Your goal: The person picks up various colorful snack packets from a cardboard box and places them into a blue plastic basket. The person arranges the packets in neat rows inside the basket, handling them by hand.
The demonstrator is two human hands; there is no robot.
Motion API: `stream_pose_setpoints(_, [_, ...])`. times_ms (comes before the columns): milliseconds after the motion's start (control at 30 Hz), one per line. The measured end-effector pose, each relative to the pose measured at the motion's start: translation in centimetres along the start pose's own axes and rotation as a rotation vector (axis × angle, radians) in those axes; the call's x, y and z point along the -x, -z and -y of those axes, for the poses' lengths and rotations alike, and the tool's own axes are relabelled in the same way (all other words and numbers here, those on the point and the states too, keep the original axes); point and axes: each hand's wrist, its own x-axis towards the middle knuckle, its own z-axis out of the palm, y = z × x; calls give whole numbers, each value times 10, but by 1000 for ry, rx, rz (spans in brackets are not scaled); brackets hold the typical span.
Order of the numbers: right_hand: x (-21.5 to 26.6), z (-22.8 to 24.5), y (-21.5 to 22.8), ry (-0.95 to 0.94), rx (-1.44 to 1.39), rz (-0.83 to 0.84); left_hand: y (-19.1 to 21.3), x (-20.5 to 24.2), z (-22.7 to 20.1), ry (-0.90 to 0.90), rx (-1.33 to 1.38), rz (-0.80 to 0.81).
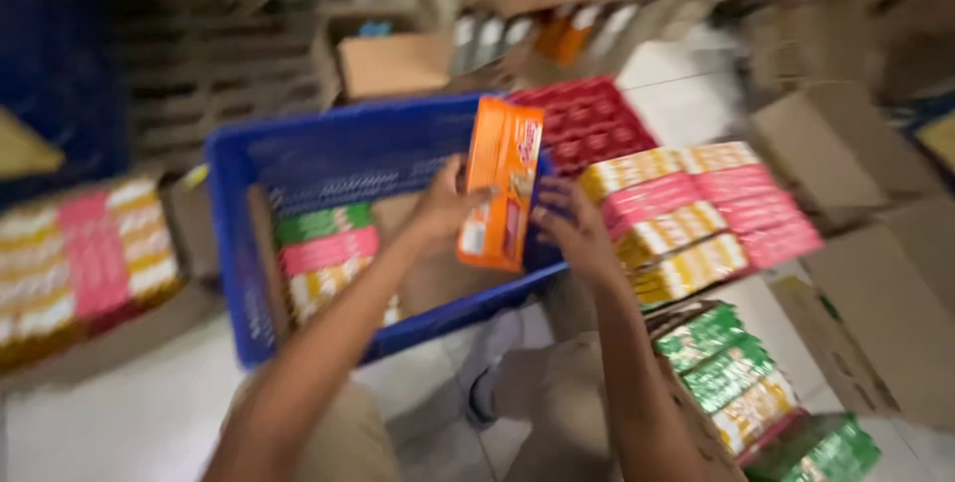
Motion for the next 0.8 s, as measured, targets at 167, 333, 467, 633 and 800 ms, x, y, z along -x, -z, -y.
stream_pose_setpoints(167, [-6,-45,-64,314,567,230,132,-37,17,-55,-831,-81])
stream_pose_setpoints(333, [6,-105,-103,151,1023,580,243,-61,87,-193,-1208,56])
stream_pose_setpoints(467, [21,-128,-115,253,1223,689,294,-97,129,-377,-1637,179])
stream_pose_setpoints(633, [24,-125,-113,191,1130,771,337,-115,196,-509,-1890,-20])
stream_pose_setpoints(800, [26,-140,-103,207,1061,765,375,-117,255,-521,-1956,-221])
